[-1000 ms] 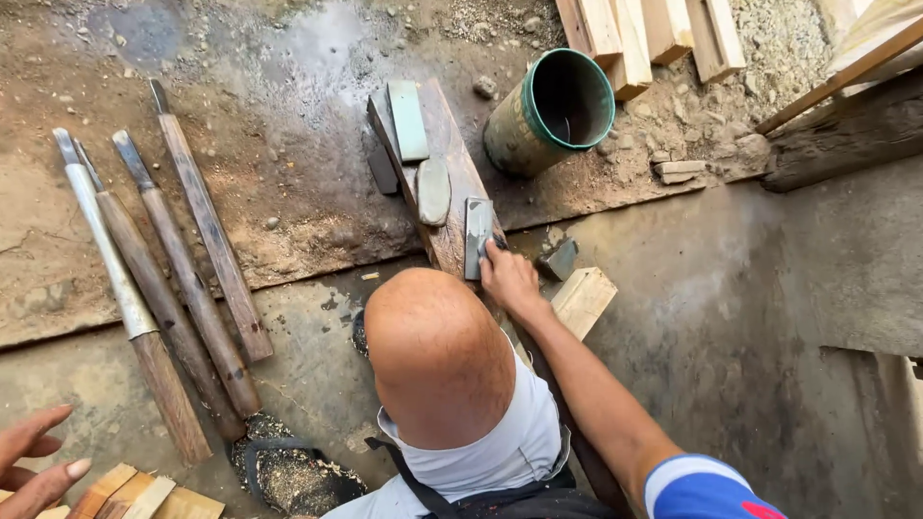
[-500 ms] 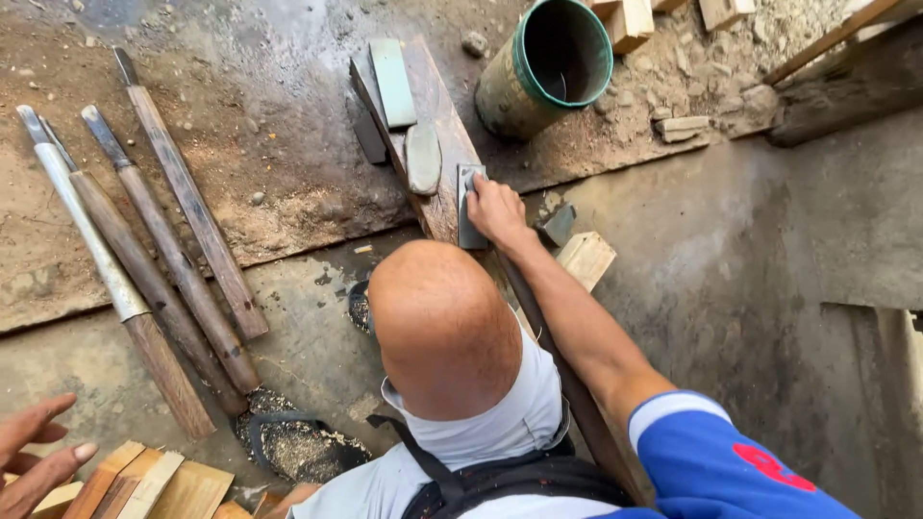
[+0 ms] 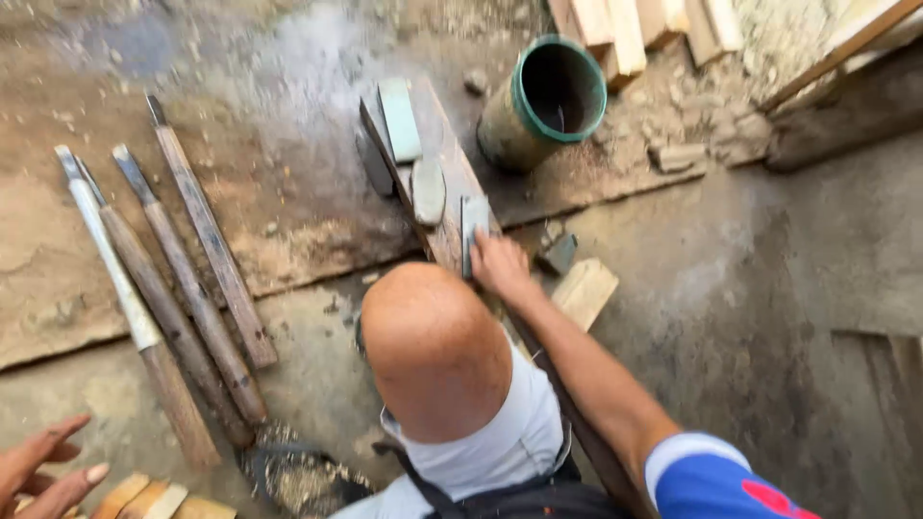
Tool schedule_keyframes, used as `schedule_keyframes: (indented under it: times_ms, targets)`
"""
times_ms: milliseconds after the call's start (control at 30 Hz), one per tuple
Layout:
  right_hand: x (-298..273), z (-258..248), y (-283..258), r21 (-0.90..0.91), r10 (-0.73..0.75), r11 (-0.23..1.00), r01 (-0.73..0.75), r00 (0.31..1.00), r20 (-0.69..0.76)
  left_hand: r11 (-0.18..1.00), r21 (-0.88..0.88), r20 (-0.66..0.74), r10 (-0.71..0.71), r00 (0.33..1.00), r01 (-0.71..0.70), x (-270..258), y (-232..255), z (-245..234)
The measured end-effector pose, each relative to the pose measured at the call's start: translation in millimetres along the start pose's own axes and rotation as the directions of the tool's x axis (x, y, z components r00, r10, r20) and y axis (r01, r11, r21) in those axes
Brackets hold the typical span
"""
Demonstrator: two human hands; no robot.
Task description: The person sits on the ground and sharpens a long metal chisel using a sharpening stone. They repeatedly rub the blade against the stone and dip their hand into a bucket to apply water to the surface.
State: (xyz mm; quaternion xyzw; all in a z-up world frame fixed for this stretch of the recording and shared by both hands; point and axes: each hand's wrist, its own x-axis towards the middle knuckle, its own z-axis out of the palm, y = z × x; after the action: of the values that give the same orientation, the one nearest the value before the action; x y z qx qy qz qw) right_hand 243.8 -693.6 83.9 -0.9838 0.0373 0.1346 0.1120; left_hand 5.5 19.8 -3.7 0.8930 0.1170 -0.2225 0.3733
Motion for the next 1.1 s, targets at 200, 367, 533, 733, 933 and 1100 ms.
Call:
schedule_keyframes:
  times_ms: [200, 367, 533, 733, 933, 1100]
  targets:
    - [-17, 13, 4, -0.008, 0.076, 0.997, -0.076, 0.98, 0.183, 0.993, -0.01, -0.001, -0.12, 0.993, 0.12, -14, -22, 10]
    - [-5, 35, 25, -0.06, -0.112, 0.993, 0.105, 0.985, -0.128, 0.994, -0.106, -0.018, -0.025, 1.0, 0.023, -23, 4, 9]
    - [-36, 5, 2, -0.031, -0.013, 0.999, 0.017, 0.991, 0.13, 0.993, -0.104, -0.053, -0.056, 0.997, 0.05, -13, -37, 23]
    - [-5, 41, 22, -0.133, -0.219, 0.971, 0.198, 0.962, -0.164, 0.996, -0.01, 0.018, -0.092, 0.996, 0.092, -31, 15, -5]
    - [-34, 1, -5, -0.041, -0.023, 0.999, 0.029, 0.991, 0.129, 0.994, -0.032, -0.012, -0.101, 0.995, 0.1, -12, 26, 8]
    - [9, 20, 9, -0.052, -0.162, 0.987, 0.155, 0.972, -0.172, 0.995, 0.061, 0.015, -0.079, 0.997, 0.078, -33, 42, -14]
